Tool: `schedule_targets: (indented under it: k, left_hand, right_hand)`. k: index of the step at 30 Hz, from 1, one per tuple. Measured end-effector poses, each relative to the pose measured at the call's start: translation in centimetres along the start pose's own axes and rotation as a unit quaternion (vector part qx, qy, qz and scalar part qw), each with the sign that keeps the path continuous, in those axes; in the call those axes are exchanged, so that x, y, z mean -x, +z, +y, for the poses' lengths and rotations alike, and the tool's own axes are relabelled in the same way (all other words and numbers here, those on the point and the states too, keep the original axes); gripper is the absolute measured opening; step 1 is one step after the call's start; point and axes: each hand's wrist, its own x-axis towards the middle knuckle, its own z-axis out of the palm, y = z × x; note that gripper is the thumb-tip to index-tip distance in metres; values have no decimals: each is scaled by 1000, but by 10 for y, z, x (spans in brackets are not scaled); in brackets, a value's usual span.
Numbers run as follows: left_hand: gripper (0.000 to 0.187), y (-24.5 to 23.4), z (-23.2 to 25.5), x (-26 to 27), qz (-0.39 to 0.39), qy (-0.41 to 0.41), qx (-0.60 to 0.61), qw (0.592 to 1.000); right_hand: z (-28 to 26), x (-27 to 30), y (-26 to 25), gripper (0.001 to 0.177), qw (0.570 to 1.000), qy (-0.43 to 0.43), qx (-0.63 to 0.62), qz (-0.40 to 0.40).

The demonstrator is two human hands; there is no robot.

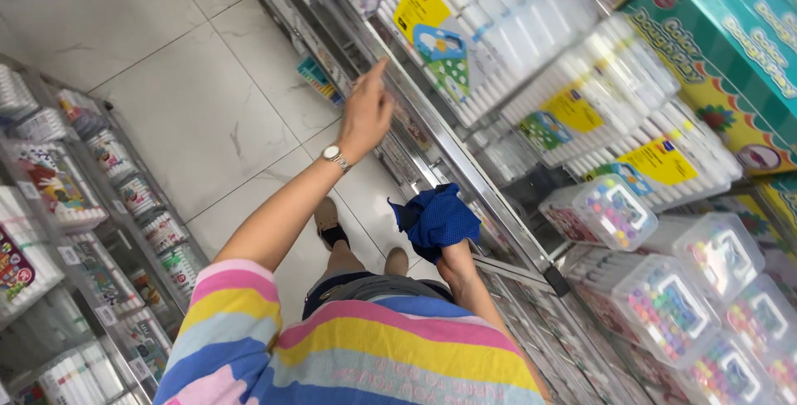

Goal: Wiping down various stationery products and shelves with a blue cloth in a library or shop environment.

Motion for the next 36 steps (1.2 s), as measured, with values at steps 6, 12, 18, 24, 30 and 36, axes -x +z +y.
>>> schedule_targets:
  k: [6,12,18,24,30,36]
  left_hand:
    - [63,-77,-191,206,101,-298,-193,929]
    - [35,-91,-194,500,-48,-510,-242,824]
    - [23,-88,-181,588,-208,-513,-180,813]
    - [26,-101,-277,511,49,-822,168,542]
    - [49,-117,-380,338,163,-513,-88,838]
    - [59,-119,-241,72,93,-312,74,943]
  right_hand:
    - [17,-50,32,20,996,74,52,5]
    - [29,-104,89,17,993,65,97,-7]
    - [58,-160,143,18,991,42,92,-90]
    - [76,-175,221,19,983,107,99,-109]
    - [92,-196,242,22,989,58,95,-94]
    - [64,-179,235,24,997,16,59,-37]
